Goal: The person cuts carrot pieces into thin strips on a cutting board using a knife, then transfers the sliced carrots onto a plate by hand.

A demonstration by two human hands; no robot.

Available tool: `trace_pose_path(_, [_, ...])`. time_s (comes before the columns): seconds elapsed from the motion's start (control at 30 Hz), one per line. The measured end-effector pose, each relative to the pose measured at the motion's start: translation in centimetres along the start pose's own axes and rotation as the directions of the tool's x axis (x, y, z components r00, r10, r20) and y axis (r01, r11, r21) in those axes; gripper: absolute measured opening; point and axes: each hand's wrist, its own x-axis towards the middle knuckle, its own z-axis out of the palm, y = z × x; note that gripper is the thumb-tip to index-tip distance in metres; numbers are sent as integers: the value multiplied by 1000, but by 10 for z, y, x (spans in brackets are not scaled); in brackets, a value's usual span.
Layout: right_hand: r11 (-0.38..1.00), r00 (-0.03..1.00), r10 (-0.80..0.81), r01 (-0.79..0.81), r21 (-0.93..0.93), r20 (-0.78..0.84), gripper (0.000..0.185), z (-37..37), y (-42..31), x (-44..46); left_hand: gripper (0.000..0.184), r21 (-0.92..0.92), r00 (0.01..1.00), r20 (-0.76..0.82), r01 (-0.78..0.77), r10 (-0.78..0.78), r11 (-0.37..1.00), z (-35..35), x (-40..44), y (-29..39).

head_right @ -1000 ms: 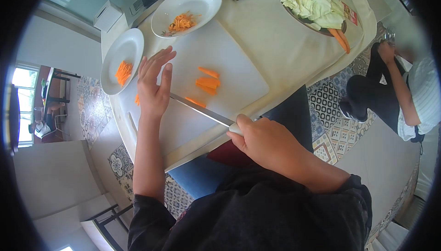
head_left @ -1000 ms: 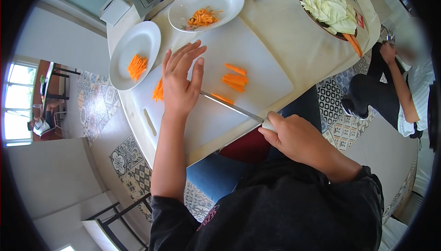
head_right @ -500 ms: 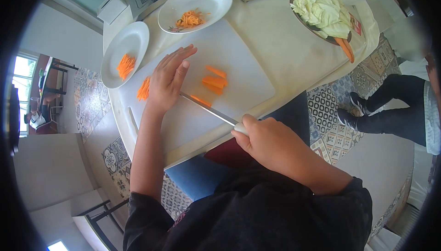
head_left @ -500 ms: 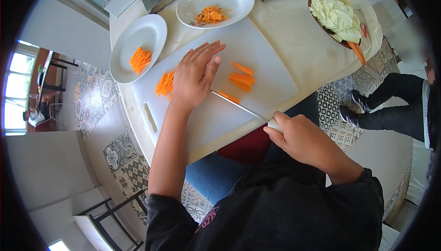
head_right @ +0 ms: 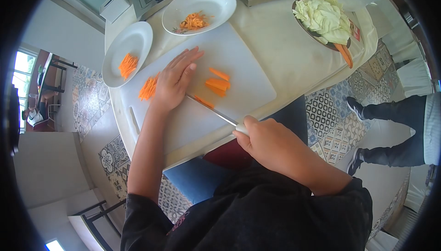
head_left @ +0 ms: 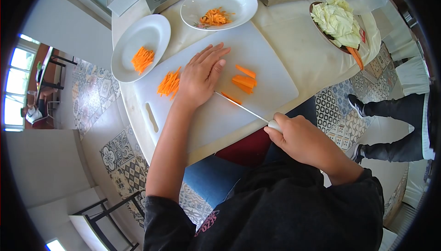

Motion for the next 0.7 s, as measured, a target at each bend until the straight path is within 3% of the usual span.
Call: trace_pose_path(0.7, [999,999,17,-19,48,46,40,2,6,3,35,149,999,25,-34,31,988,-2,3,0])
